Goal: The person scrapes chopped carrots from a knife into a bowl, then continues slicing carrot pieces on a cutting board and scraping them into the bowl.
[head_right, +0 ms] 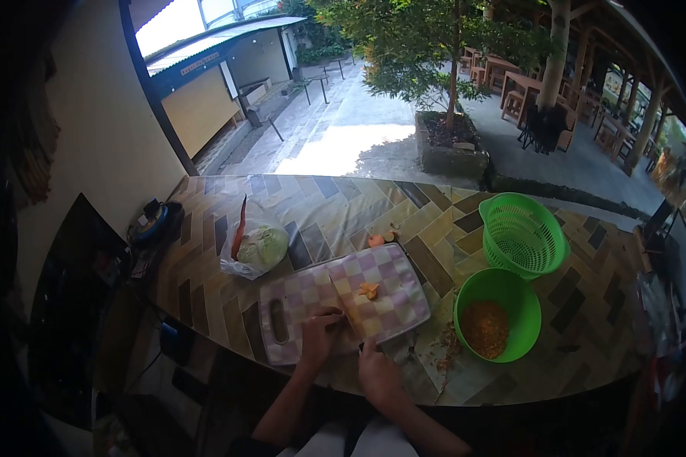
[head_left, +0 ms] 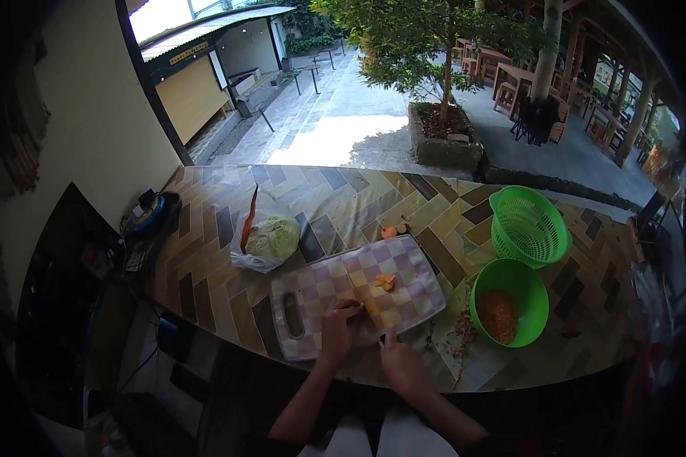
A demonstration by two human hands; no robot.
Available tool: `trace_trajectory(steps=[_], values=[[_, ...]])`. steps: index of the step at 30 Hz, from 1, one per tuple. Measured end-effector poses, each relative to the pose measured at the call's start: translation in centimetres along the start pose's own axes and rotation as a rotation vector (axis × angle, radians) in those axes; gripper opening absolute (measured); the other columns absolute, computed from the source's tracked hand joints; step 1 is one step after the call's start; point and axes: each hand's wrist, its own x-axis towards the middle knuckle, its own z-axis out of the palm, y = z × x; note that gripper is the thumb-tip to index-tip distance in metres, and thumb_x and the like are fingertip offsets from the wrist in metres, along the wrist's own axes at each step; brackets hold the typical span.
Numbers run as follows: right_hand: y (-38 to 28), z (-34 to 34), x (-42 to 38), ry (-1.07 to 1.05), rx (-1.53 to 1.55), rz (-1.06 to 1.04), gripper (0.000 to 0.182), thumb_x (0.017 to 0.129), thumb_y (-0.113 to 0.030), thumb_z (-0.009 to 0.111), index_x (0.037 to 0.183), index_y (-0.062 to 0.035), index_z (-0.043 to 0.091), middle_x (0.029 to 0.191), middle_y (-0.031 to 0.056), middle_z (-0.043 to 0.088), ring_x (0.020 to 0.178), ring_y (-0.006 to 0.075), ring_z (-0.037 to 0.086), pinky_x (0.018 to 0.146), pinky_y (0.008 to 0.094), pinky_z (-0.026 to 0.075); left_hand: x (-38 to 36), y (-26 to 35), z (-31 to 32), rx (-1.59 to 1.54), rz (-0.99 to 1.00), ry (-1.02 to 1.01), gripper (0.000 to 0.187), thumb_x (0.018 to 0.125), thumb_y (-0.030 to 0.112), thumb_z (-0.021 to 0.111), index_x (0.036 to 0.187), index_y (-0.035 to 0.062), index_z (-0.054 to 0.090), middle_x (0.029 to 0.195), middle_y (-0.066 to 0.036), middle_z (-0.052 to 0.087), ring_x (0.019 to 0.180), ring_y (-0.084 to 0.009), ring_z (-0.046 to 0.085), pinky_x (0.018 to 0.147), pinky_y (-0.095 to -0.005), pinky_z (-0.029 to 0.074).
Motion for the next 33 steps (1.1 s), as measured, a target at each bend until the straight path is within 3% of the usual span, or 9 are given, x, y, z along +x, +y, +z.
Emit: trace_trajectory(steps=[9,18,21,25,28,33], values=[[1.3,1.0,2.2,0.117,0.202,-0.108,0.025,0.099,-0.023,0.050,0.106,0.0008,0.044,0.081,0.0296,0.065,0.079,0.0480,0.064,0.069,0.0569,0.050,-0.1,0.3,0.1,-0.026,0.018,0.042,0.020,0.079,0.003,0.071,0.098,0.0027,0.076,0.099,-0.014,0.070,0.093,-0.0312,0.065,0.083,-0.0387,0.051],[0.2,0.2,1.1,0.014,0.054,-0.030,0.027,0.100,-0.024,0.048,0.109,0.0011,0.043,0.082,0.0284,0.067,0.080,0.0464,0.066,0.069,0.0556,0.053,0.0,-0.1,0.0,-0.040,0.021,0.023,0.017,0.080,0.005,0.070,0.096,0.0014,0.076,0.099,-0.015,0.071,0.093,-0.0321,0.065,0.084,-0.0383,0.051],[0.6,1.9,2.6,0.147,0.074,-0.108,0.025,0.100,-0.024,0.049,0.105,-0.0002,0.043,0.081,0.0294,0.065,0.080,0.0487,0.063,0.068,0.0561,0.051,0.0,0.4,0.0,-0.014,0.041,0.019,0.015,0.081,0.007,0.070,0.094,0.0028,0.076,0.097,-0.014,0.072,0.091,-0.0316,0.066,0.083,-0.0380,0.051],[0.1,2.2,3.2,0.149,0.111,-0.077,0.024,0.100,-0.024,0.049,0.104,-0.0011,0.043,0.081,0.0288,0.064,0.078,0.0478,0.064,0.066,0.0554,0.051,-0.4,0.5,0.0,0.112,0.121,0.046,0.016,0.081,0.007,0.069,0.095,0.0034,0.076,0.097,-0.012,0.072,0.090,-0.0316,0.066,0.082,-0.0377,0.051],[1.4,1.6,2.2,0.146,0.152,-0.110,0.025,0.100,-0.025,0.049,0.104,-0.0011,0.044,0.079,0.0283,0.064,0.076,0.0474,0.064,0.065,0.0558,0.050,-0.2,0.4,-0.2,0.033,0.032,-0.022,0.023,0.078,0.004,0.069,0.100,0.0026,0.075,0.101,-0.012,0.071,0.097,-0.0321,0.063,0.086,-0.0391,0.050],[1.1,0.9,1.8,0.077,0.102,-0.093,0.026,0.100,-0.026,0.049,0.104,-0.0009,0.043,0.076,0.0276,0.064,0.075,0.0476,0.064,0.064,0.0566,0.050,-0.1,0.3,-0.4,0.042,0.063,-0.015,0.021,0.079,0.005,0.068,0.099,0.0027,0.075,0.102,-0.012,0.072,0.095,-0.0323,0.064,0.085,-0.0387,0.050]])
